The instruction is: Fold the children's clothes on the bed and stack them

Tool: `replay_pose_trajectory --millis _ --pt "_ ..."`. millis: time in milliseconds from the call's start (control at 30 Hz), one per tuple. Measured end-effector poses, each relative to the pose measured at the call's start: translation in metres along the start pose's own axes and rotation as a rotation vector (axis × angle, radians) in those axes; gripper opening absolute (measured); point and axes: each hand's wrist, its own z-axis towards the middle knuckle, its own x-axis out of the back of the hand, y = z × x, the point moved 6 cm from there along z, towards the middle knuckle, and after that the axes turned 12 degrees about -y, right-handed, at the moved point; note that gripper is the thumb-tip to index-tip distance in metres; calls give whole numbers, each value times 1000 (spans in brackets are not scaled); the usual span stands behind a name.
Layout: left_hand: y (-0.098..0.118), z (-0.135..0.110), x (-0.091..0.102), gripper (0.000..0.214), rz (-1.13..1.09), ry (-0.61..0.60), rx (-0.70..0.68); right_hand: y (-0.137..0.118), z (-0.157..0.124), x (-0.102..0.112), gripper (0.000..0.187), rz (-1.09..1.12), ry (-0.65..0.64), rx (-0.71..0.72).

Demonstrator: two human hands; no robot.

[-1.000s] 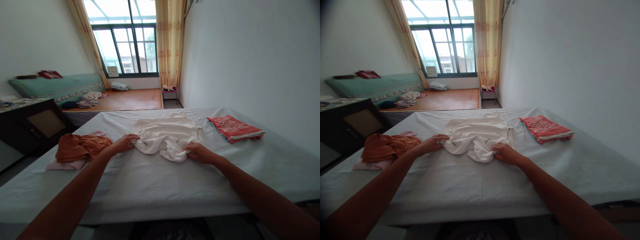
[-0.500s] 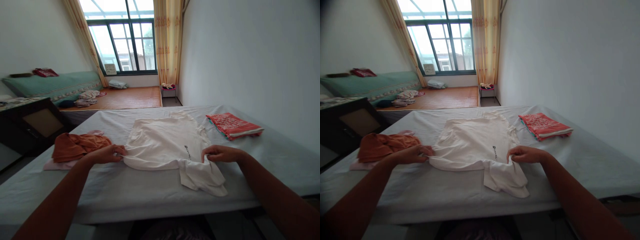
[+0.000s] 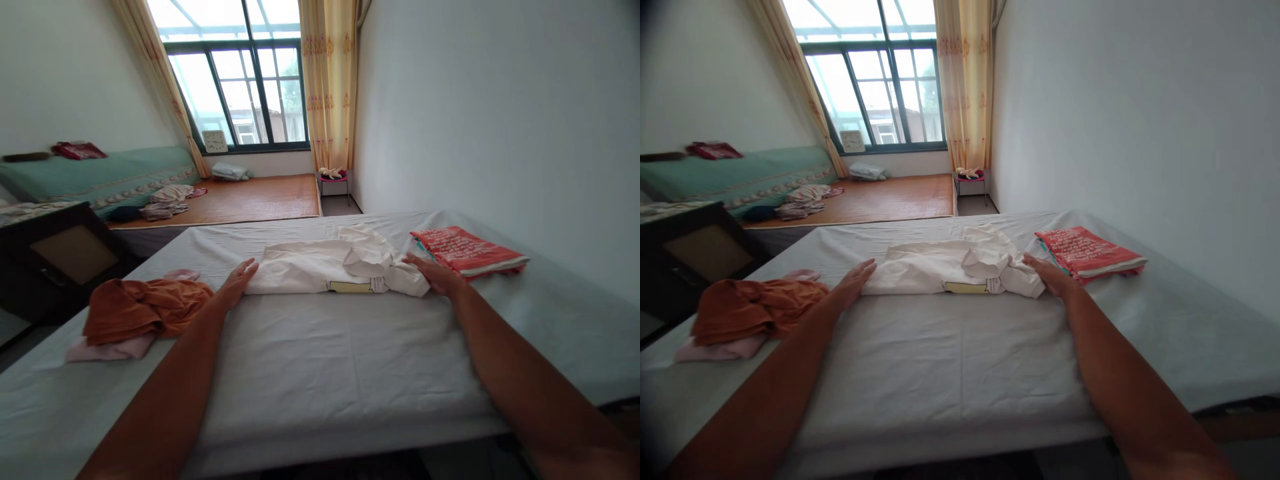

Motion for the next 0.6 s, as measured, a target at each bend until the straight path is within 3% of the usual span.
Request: replay_pose_trajectory --millis 100,167,300,367,500,600 --pt "-6 0 -7 80 59 -41 -34 20 -4 -2 67 91 -103 -75" --pt "0 1 -11 78 137 -43 -94 18 -4 1 75 51 -78 -13" --pt "15 -1 -4 55 64 -128 -146 13 -5 13 60 136 -11 55" --pt "13 -10 7 46 33 -210 -56 14 -9 18 57 163 -57 31" --pt "0 -35 22 38 273 -402 226 16 -18 8 46 59 -369 -24" --pt "6 -42 20 38 341 -393 223 23 -17 4 45 20 -419 -80"
